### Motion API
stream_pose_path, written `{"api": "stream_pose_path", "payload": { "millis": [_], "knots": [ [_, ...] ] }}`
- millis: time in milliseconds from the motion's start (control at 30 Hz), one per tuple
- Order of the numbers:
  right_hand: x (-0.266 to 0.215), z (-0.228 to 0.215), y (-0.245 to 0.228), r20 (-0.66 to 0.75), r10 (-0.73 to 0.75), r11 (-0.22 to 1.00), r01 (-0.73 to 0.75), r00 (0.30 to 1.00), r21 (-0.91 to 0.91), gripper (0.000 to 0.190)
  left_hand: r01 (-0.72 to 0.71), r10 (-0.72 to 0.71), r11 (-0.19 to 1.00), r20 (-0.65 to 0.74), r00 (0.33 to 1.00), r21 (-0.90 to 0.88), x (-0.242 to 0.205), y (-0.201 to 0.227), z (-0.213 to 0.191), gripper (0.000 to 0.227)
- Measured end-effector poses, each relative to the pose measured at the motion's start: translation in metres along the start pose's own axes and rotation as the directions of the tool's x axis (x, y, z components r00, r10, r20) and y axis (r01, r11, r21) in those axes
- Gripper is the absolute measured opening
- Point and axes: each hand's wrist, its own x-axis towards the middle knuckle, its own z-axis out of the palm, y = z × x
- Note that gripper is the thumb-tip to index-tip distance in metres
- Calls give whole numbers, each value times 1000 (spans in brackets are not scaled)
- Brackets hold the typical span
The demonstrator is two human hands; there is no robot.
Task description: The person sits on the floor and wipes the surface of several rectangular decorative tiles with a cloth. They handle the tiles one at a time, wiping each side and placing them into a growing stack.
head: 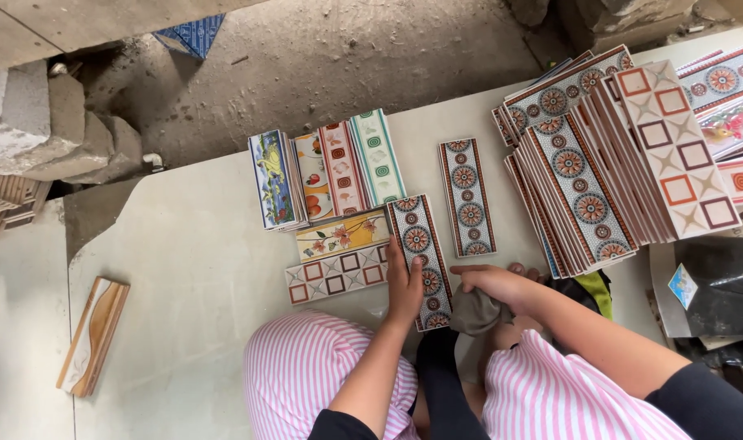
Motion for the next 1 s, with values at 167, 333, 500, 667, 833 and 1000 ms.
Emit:
{"api": "stream_pose_path", "payload": {
  "millis": [167, 333, 500, 667, 833, 1000],
  "knots": [
    [10, -1, 8, 26, 1, 1000, -1, 1000, -11, 63, 11, -10, 999, 40, 999, -40, -3, 9, -2, 65],
    [5, 3, 8, 26, 8, 998, -6, 1000, -56, 67, 16, -13, 998, 52, 999, -56, -5, 12, -2, 65],
    [-23, -5, -7, -21, -1, 970, -4, 1000, -241, 69, -237, 283, 906, -86, 955, 351, -8, 16, 7, 62],
    [79, -49, 58, -179, 43, 993, -62, 983, -101, 78, -384, 364, 872, 123, 923, 303, 2, 33, 49, 47],
    [39, -42, 26, -109, 18, 980, 4, 994, 199, 85, 46, -53, 998, 187, 981, 40, 25, 27, 89, 67],
    [53, -37, 31, -83, -42, 984, 56, 996, 169, 84, 235, -234, 972, 115, 965, 8, 28, 40, 91, 78]
  ]
}}
